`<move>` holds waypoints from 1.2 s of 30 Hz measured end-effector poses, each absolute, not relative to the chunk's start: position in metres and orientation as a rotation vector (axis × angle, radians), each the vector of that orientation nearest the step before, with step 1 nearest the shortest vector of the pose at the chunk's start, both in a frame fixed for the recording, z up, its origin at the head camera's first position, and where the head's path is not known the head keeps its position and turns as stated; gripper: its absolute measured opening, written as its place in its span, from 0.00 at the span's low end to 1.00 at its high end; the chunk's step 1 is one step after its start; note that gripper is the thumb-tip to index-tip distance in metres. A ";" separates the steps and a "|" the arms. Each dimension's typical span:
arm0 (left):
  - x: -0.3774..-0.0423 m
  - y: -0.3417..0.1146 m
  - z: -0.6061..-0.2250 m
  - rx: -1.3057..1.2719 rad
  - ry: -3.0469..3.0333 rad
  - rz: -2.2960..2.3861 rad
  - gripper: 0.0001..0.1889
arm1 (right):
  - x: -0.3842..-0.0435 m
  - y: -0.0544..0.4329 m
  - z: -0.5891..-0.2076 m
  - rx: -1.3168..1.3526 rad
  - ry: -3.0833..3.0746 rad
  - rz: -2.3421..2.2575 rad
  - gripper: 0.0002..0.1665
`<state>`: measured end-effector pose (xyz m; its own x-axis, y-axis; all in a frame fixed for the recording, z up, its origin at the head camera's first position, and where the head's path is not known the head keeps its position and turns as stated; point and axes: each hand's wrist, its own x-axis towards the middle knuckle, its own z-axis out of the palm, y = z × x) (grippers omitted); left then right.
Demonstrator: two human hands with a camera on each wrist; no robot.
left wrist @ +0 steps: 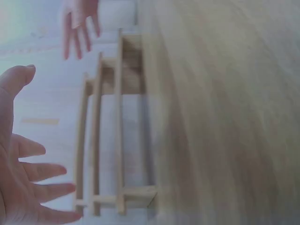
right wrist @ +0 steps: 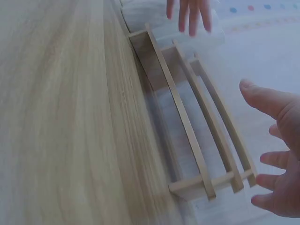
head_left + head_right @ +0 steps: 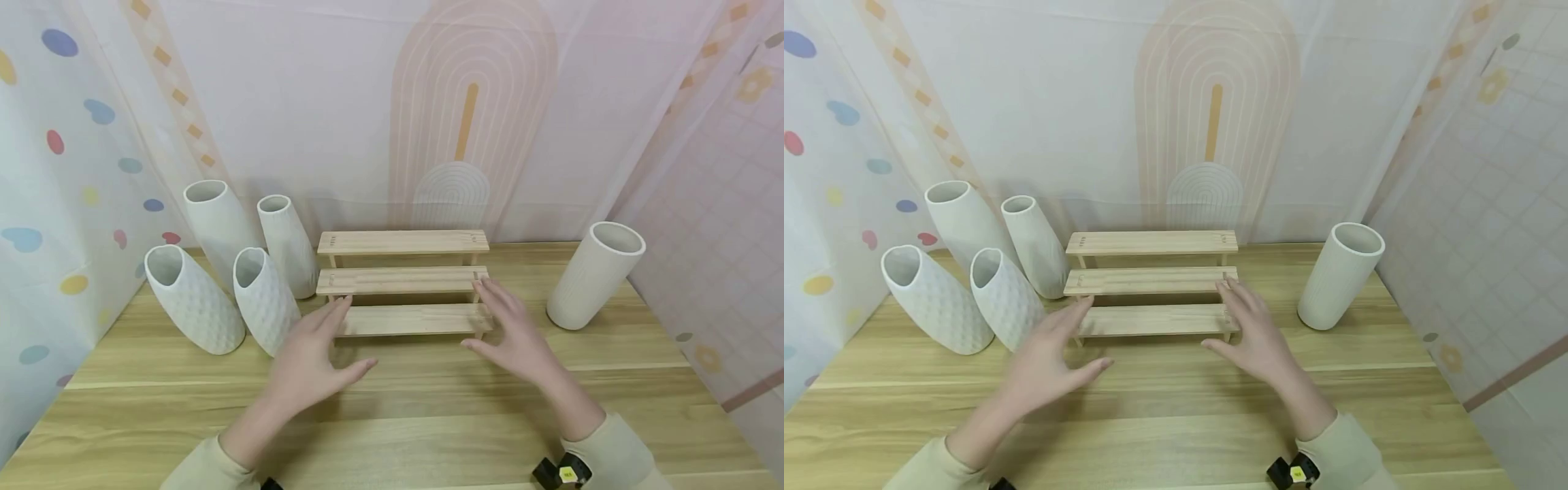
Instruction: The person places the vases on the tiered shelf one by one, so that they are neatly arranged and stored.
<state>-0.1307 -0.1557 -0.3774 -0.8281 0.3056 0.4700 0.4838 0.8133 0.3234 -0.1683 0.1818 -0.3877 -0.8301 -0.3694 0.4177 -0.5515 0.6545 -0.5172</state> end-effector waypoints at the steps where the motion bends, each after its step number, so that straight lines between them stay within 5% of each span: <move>1: -0.128 -0.159 -0.376 -0.583 -2.582 -0.646 0.50 | -0.169 0.184 -0.389 0.728 -2.586 0.983 0.57; 11: -0.108 -0.203 -0.360 -0.487 -2.352 -0.978 0.40 | -0.174 0.200 -0.397 0.663 -2.555 1.234 0.49; 36: -0.123 -0.266 -0.348 -0.205 -2.234 -1.219 0.42 | -0.188 0.213 -0.412 0.551 -2.592 1.674 0.41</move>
